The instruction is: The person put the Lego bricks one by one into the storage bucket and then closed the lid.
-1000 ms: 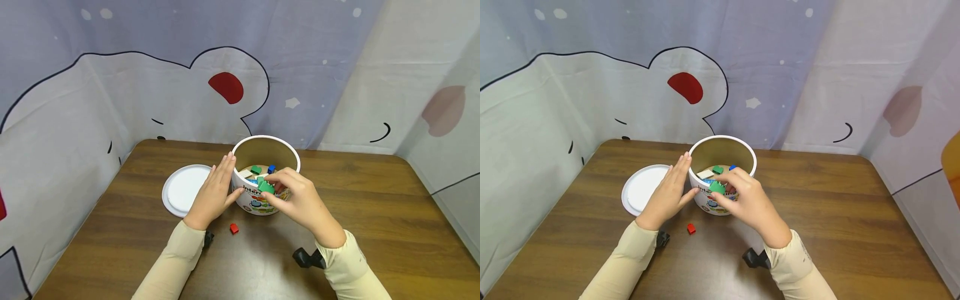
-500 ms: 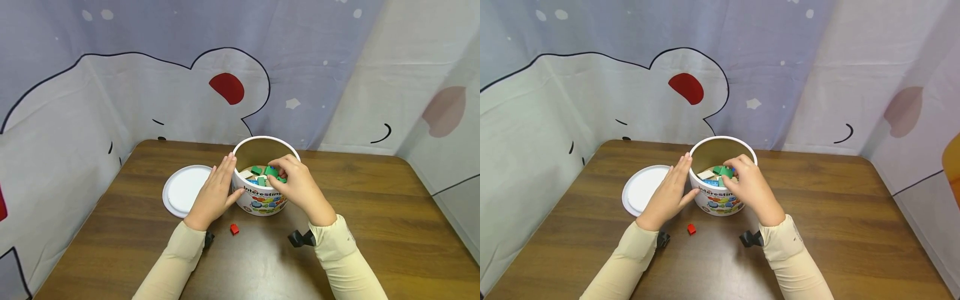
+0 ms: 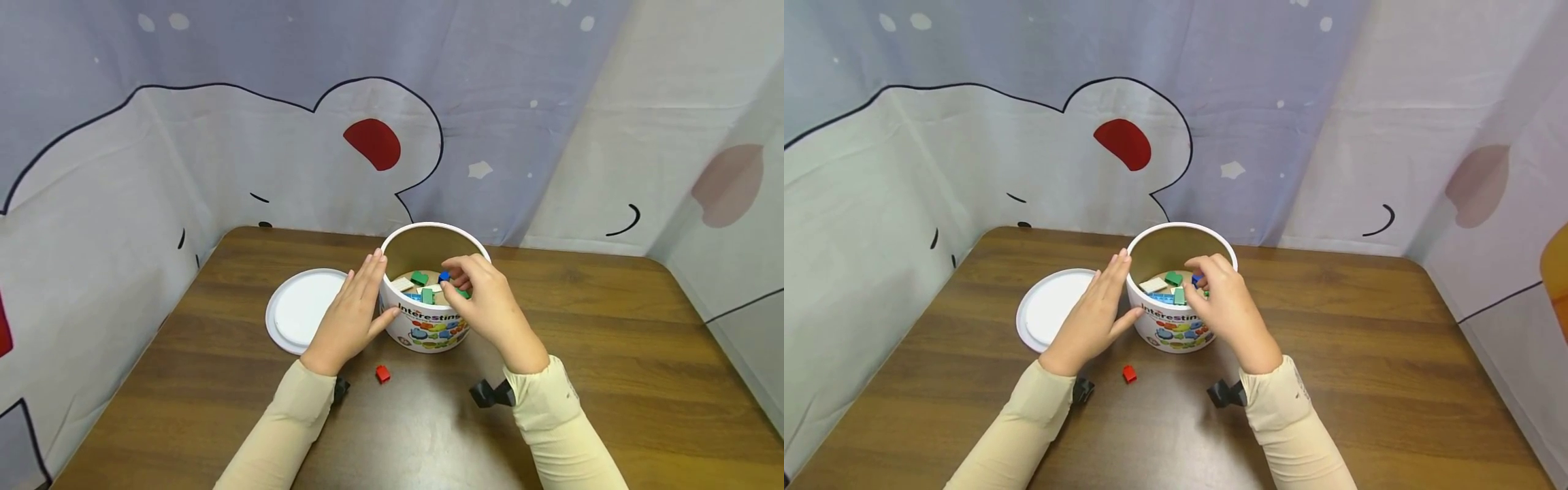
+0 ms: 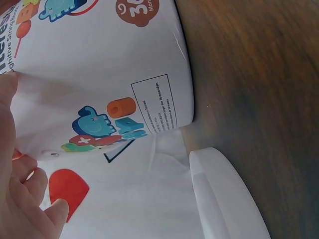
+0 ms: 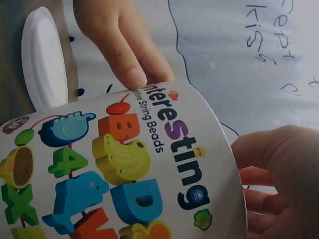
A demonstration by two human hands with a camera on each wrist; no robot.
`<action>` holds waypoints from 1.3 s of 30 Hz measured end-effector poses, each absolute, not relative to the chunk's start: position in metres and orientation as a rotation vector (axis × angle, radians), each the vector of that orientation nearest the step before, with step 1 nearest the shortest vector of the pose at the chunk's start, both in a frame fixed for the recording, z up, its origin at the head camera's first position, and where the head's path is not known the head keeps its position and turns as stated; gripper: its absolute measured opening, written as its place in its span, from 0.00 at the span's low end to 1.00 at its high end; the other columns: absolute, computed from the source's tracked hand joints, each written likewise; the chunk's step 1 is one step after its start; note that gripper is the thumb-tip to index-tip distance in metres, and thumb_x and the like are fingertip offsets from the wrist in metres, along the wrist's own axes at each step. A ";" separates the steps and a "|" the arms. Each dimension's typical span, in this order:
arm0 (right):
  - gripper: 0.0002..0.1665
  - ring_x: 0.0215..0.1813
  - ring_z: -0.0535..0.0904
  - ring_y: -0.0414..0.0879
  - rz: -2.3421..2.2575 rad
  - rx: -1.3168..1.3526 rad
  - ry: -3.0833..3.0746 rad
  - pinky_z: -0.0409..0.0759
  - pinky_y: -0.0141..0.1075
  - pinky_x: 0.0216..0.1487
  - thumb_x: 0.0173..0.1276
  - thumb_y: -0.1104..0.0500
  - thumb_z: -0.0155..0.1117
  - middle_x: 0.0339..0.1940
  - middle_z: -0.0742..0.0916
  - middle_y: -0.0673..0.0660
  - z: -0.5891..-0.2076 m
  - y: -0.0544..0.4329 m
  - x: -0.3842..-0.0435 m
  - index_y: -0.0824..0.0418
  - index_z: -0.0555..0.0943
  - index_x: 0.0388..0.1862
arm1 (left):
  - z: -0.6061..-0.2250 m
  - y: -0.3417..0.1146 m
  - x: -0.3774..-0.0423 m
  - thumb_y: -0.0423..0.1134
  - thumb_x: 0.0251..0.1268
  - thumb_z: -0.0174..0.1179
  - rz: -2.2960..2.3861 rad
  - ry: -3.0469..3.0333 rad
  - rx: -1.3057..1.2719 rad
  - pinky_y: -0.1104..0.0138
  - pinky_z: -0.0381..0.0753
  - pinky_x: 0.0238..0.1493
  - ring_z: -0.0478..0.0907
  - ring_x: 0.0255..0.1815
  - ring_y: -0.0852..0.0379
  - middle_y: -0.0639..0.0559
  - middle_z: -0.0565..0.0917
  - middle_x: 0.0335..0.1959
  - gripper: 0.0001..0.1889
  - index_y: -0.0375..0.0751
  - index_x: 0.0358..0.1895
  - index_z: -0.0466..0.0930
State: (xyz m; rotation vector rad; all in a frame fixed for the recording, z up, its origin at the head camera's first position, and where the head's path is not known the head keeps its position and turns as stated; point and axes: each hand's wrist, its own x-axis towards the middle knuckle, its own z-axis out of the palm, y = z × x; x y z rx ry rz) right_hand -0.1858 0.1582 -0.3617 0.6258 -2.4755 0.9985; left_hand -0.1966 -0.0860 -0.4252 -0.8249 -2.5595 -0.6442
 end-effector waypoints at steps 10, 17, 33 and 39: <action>0.12 0.37 0.81 0.44 0.998 0.806 -2.225 0.83 0.34 0.38 0.62 0.70 0.66 0.37 0.84 0.56 -0.359 0.151 -0.162 0.65 0.85 0.45 | -0.427 -0.087 -0.198 0.49 0.73 0.62 -0.642 -2.551 -0.830 0.45 0.55 0.77 0.46 0.83 0.51 0.45 0.50 0.83 0.44 0.38 0.82 0.47; 0.14 0.34 0.81 0.43 1.036 0.998 -2.191 0.84 0.35 0.35 0.60 0.72 0.66 0.36 0.84 0.55 -0.364 0.139 -0.147 0.65 0.84 0.46 | -0.427 -0.092 -0.200 0.48 0.72 0.63 -0.629 -2.543 -0.827 0.45 0.56 0.77 0.48 0.83 0.51 0.45 0.51 0.83 0.44 0.39 0.82 0.48; 0.06 0.34 0.77 0.42 0.775 1.184 -2.687 0.78 0.32 0.38 0.64 0.62 0.71 0.30 0.82 0.50 -0.401 0.106 -0.141 0.61 0.83 0.38 | -0.430 -0.095 -0.200 0.49 0.73 0.62 -0.629 -2.517 -0.831 0.44 0.57 0.76 0.47 0.83 0.51 0.45 0.51 0.83 0.43 0.37 0.81 0.49; 0.10 0.32 0.76 0.41 0.803 1.200 -2.810 0.77 0.32 0.37 0.62 0.63 0.73 0.30 0.82 0.53 -0.421 0.100 -0.147 0.64 0.82 0.40 | -0.430 -0.095 -0.200 0.50 0.74 0.60 -0.630 -2.546 -0.821 0.47 0.53 0.78 0.44 0.83 0.53 0.47 0.49 0.84 0.44 0.39 0.82 0.47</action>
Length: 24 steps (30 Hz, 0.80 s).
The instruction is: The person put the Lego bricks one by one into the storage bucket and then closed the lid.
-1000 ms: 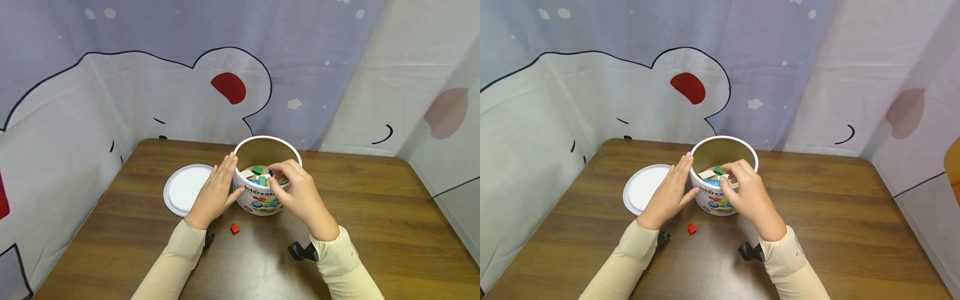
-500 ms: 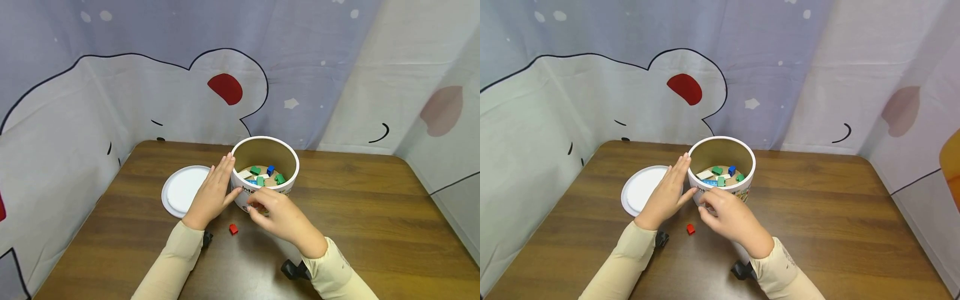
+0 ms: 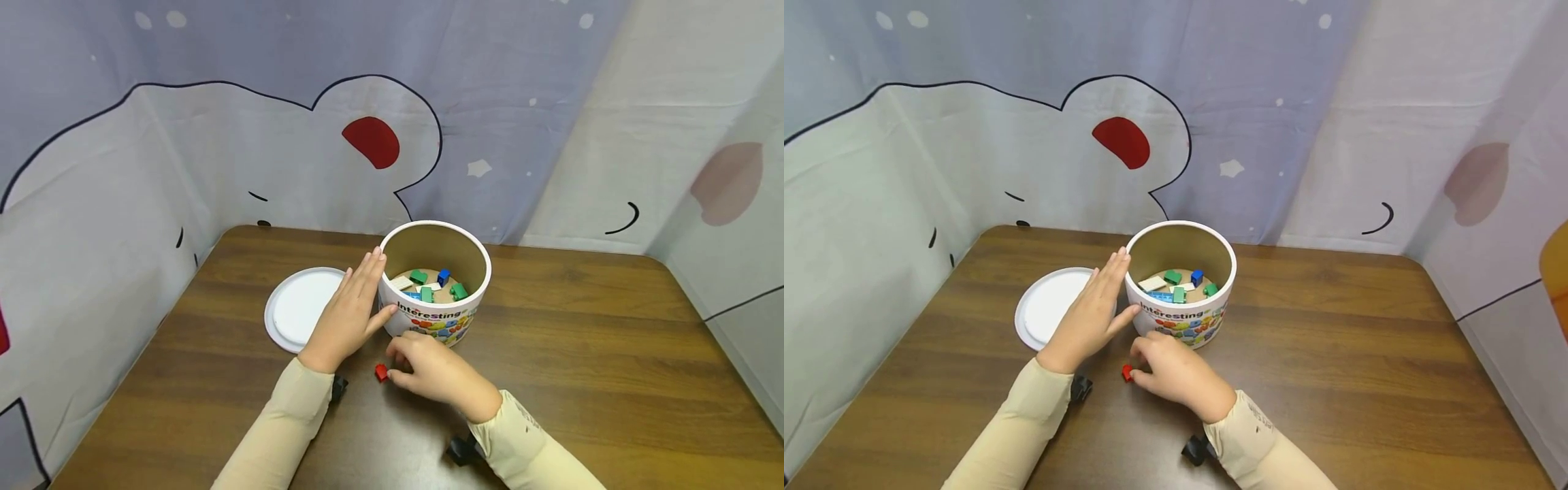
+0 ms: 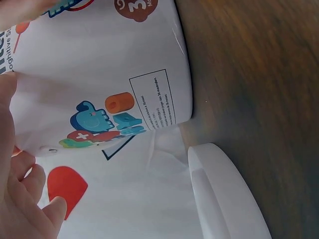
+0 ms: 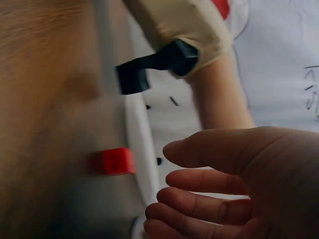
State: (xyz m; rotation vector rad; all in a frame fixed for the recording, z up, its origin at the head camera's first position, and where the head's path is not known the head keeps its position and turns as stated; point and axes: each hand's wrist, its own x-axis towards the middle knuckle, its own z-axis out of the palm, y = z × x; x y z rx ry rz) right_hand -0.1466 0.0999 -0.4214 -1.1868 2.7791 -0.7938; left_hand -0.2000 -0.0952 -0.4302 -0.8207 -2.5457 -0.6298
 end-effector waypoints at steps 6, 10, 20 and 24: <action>0.12 0.31 0.73 0.37 -0.792 -1.169 2.745 0.75 0.30 0.36 0.59 0.64 0.75 0.30 0.80 0.51 -0.438 0.094 -0.149 0.63 0.82 0.40 | -0.431 -0.095 -0.201 0.50 0.74 0.61 -0.634 -2.536 -0.824 0.46 0.54 0.77 0.46 0.83 0.51 0.46 0.49 0.83 0.43 0.37 0.82 0.48; 0.12 0.31 0.73 0.37 -0.800 -1.205 2.750 0.74 0.28 0.35 0.59 0.64 0.75 0.29 0.80 0.51 -0.445 0.092 -0.150 0.62 0.81 0.38 | -0.430 -0.094 -0.201 0.50 0.74 0.61 -0.636 -2.530 -0.829 0.45 0.56 0.76 0.47 0.83 0.51 0.46 0.50 0.83 0.43 0.37 0.82 0.48; 0.08 0.31 0.73 0.37 -0.809 -1.199 2.742 0.74 0.28 0.34 0.60 0.65 0.74 0.27 0.80 0.50 -0.449 0.091 -0.149 0.59 0.82 0.32 | -0.430 -0.095 -0.200 0.50 0.75 0.60 -0.635 -2.560 -0.815 0.47 0.52 0.78 0.44 0.83 0.53 0.47 0.48 0.84 0.43 0.38 0.82 0.48; 0.08 0.31 0.72 0.36 -0.788 -1.204 2.759 0.74 0.27 0.34 0.61 0.64 0.75 0.27 0.80 0.50 -0.448 0.090 -0.149 0.59 0.82 0.32 | -0.430 -0.096 -0.200 0.50 0.75 0.60 -0.632 -2.553 -0.819 0.45 0.55 0.77 0.44 0.83 0.53 0.46 0.48 0.84 0.43 0.38 0.82 0.47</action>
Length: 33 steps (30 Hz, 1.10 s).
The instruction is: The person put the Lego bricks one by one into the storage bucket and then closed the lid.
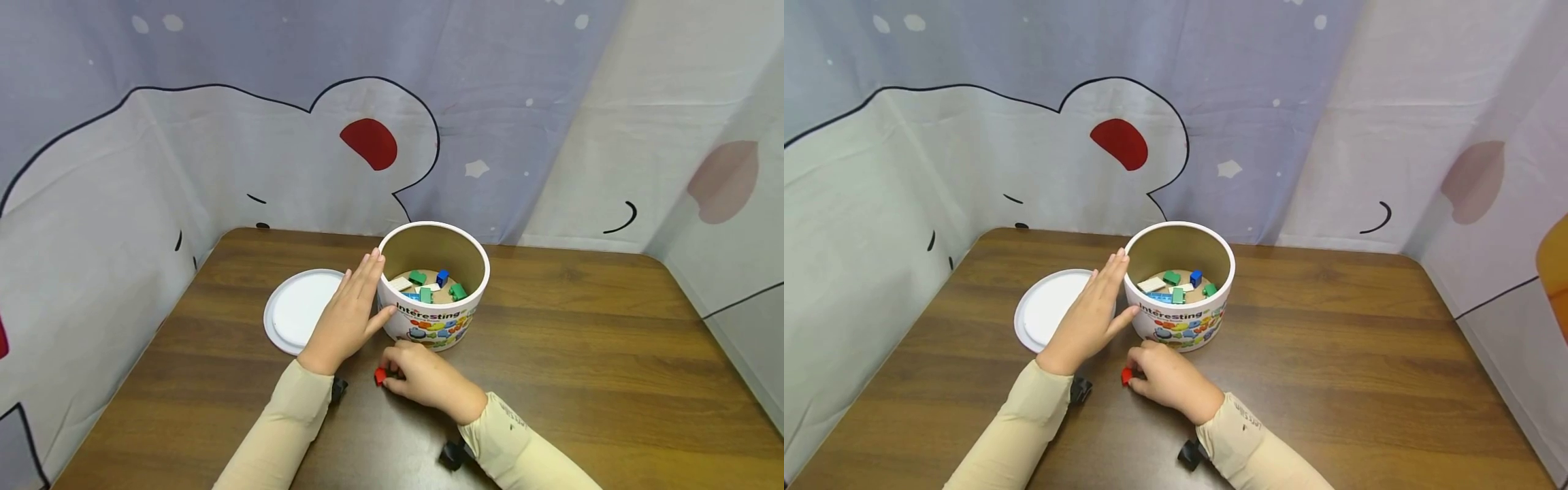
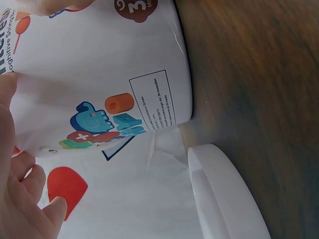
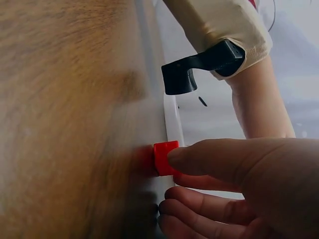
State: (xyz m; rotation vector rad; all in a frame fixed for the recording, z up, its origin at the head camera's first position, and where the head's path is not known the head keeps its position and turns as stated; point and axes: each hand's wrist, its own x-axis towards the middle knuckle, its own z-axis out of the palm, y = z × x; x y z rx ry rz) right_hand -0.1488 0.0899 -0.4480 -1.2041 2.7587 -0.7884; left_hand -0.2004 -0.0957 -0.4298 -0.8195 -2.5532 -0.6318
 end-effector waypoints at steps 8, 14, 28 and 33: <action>0.09 0.30 0.71 0.36 -0.678 -1.197 2.748 0.73 0.28 0.33 0.61 0.61 0.76 0.29 0.79 0.50 -0.435 0.096 -0.147 0.60 0.81 0.32 | -0.429 -0.094 -0.201 0.50 0.75 0.60 -0.635 -2.558 -0.827 0.45 0.55 0.77 0.44 0.83 0.53 0.46 0.49 0.84 0.43 0.39 0.83 0.46; 0.09 0.29 0.71 0.37 -0.622 -1.195 2.755 0.74 0.30 0.33 0.60 0.61 0.75 0.30 0.79 0.50 -0.416 0.102 -0.144 0.59 0.81 0.32 | -0.428 -0.094 -0.201 0.50 0.74 0.61 -0.641 -2.555 -0.818 0.47 0.53 0.78 0.46 0.83 0.51 0.46 0.49 0.84 0.43 0.37 0.82 0.48; 0.07 0.37 0.79 0.41 -0.796 -1.297 2.972 0.81 0.35 0.42 0.61 0.62 0.75 0.33 0.83 0.48 -0.369 0.124 -0.134 0.57 0.82 0.34 | -0.428 -0.095 -0.201 0.49 0.72 0.64 -0.631 -2.528 -0.822 0.46 0.55 0.77 0.47 0.83 0.51 0.45 0.51 0.83 0.44 0.36 0.81 0.50; 0.11 0.38 0.81 0.42 -1.001 -1.370 3.098 0.83 0.35 0.41 0.57 0.64 0.77 0.34 0.84 0.51 -0.362 0.134 -0.137 0.59 0.83 0.37 | -0.429 -0.096 -0.201 0.49 0.72 0.63 -0.623 -2.532 -0.827 0.45 0.55 0.77 0.47 0.83 0.51 0.44 0.50 0.83 0.44 0.36 0.81 0.49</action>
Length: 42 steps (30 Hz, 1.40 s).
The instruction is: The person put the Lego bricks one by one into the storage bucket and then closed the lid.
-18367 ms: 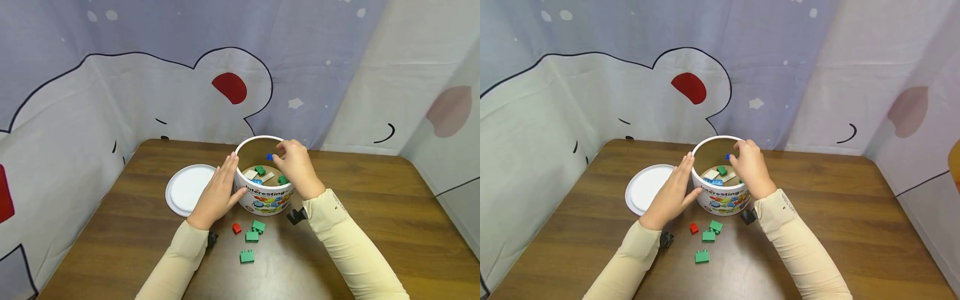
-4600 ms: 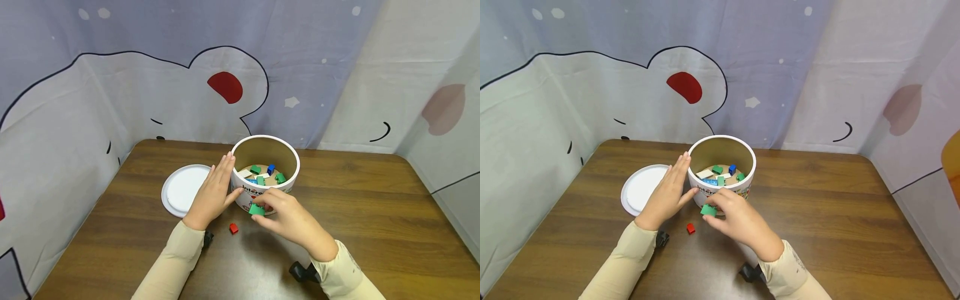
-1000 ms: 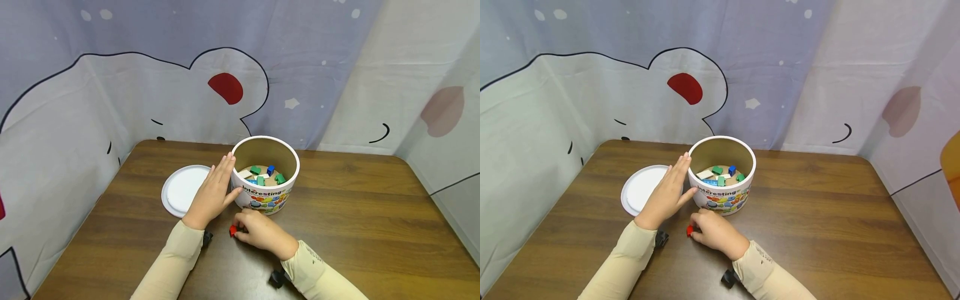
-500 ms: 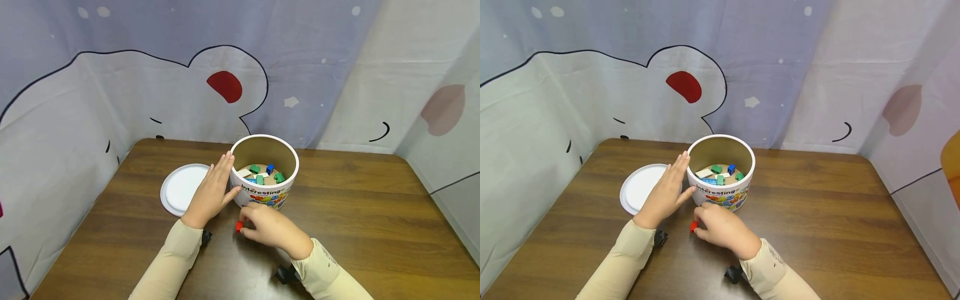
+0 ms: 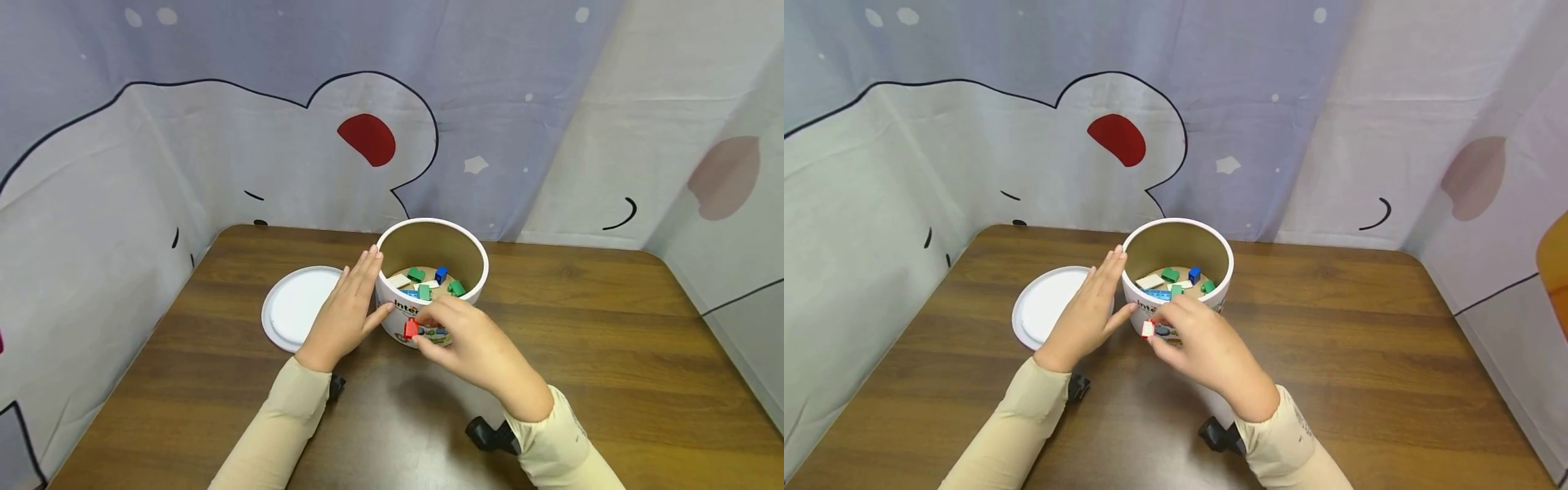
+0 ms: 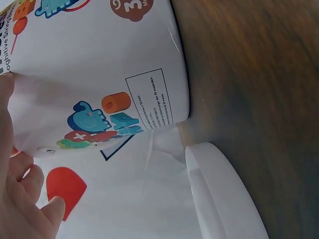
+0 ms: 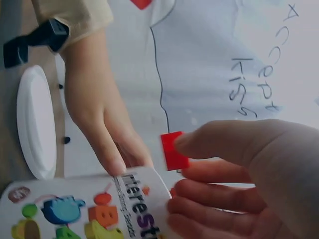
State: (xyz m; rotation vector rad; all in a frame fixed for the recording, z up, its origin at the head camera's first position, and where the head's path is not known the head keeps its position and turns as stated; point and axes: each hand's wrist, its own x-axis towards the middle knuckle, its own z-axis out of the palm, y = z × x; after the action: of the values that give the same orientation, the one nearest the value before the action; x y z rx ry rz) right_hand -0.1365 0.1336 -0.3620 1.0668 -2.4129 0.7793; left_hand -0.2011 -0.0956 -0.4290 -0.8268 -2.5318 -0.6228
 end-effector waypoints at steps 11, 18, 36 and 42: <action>0.12 0.37 0.82 0.48 0.885 0.801 -2.137 0.84 0.40 0.39 0.56 0.69 0.75 0.35 0.85 0.57 -0.369 0.144 -0.161 0.66 0.84 0.39 | -0.428 -0.095 -0.200 0.48 0.72 0.63 -0.635 -2.543 -0.821 0.46 0.53 0.78 0.47 0.83 0.51 0.46 0.50 0.83 0.44 0.37 0.82 0.48; 0.11 0.37 0.84 0.50 0.975 0.524 -2.113 0.84 0.32 0.42 0.58 0.70 0.74 0.34 0.86 0.61 -0.379 0.146 -0.178 0.71 0.85 0.40 | -0.430 -0.095 -0.201 0.49 0.73 0.62 -0.630 -2.529 -0.834 0.45 0.55 0.77 0.47 0.83 0.51 0.45 0.50 0.83 0.44 0.37 0.82 0.48; 0.12 0.35 0.86 0.50 0.958 0.463 -2.098 0.85 0.38 0.40 0.61 0.71 0.63 0.36 0.85 0.61 -0.393 0.146 -0.185 0.71 0.84 0.44 | -0.431 -0.099 -0.203 0.49 0.73 0.62 -0.665 -2.554 -0.827 0.43 0.56 0.76 0.47 0.83 0.50 0.46 0.49 0.83 0.45 0.40 0.83 0.46; 0.12 0.37 0.84 0.50 0.973 0.531 -2.092 0.83 0.37 0.42 0.61 0.71 0.62 0.39 0.85 0.61 -0.392 0.142 -0.181 0.71 0.84 0.44 | -0.427 -0.105 -0.205 0.46 0.76 0.58 -0.769 -2.583 -0.839 0.45 0.52 0.78 0.46 0.83 0.47 0.47 0.51 0.83 0.39 0.41 0.82 0.50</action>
State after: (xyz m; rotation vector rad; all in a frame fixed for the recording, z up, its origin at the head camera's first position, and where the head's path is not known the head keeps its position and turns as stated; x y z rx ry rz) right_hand -0.1809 0.1422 -0.3922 0.5311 -2.0918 0.9728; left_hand -0.2046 -0.1051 -0.4270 -0.8393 -2.5832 -0.7689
